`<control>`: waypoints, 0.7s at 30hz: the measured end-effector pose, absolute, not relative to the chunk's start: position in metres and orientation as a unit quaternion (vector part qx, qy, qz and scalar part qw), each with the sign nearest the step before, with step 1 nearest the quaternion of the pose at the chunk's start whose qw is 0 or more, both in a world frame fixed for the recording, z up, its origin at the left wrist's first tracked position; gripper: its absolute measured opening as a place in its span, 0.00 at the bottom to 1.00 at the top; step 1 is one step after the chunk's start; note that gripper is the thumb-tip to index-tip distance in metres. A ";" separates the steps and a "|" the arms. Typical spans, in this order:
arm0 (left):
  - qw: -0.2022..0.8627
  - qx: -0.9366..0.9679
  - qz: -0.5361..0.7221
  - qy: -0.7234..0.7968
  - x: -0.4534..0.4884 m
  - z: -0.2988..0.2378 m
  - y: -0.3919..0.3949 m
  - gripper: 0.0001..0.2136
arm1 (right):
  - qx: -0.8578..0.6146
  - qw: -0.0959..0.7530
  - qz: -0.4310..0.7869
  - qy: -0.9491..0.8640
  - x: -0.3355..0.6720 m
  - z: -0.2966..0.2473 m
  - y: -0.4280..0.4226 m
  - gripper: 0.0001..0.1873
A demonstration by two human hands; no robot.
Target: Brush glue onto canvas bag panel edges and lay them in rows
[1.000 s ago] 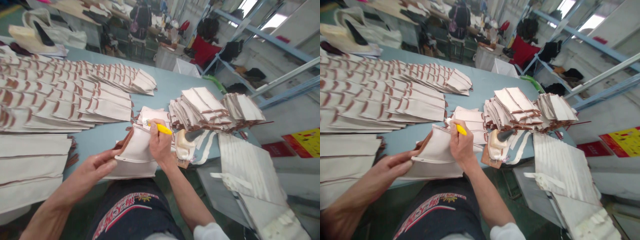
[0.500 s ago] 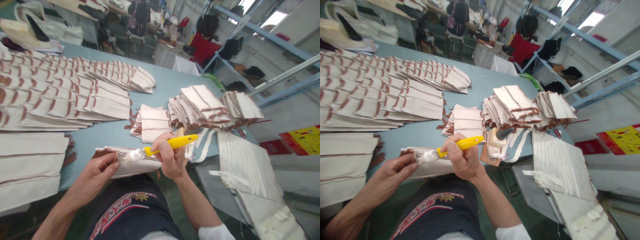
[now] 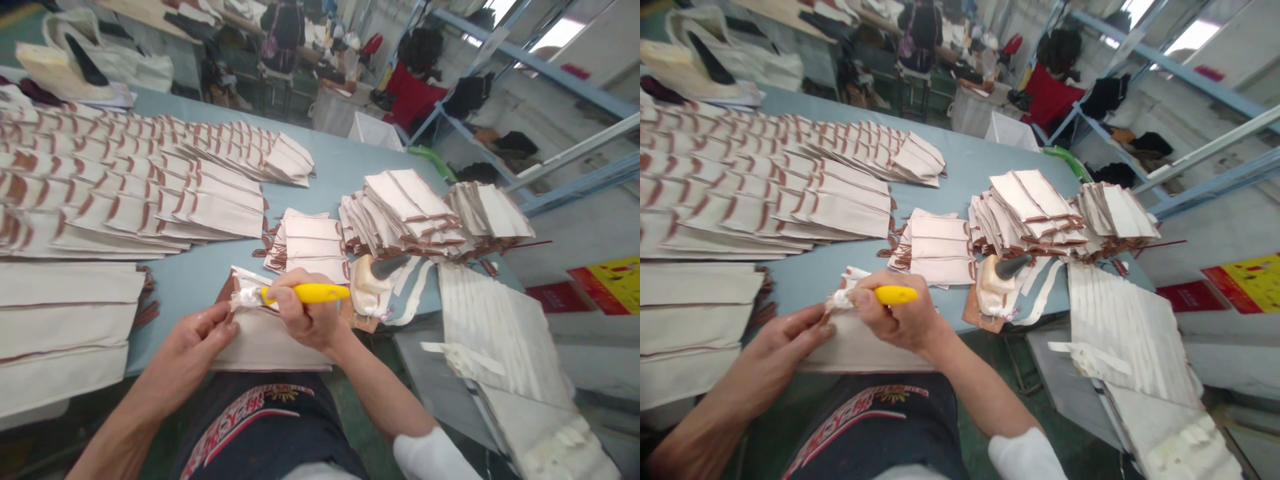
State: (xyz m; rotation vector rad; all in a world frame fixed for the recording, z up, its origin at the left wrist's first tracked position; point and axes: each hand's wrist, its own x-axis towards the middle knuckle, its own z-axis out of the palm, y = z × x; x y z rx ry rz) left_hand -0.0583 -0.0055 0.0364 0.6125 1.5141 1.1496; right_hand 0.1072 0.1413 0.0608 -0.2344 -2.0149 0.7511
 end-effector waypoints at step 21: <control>0.097 0.534 0.442 0.714 -0.047 0.017 -0.025 0.11 | -0.228 0.511 0.390 -0.731 0.117 0.056 0.100 0.17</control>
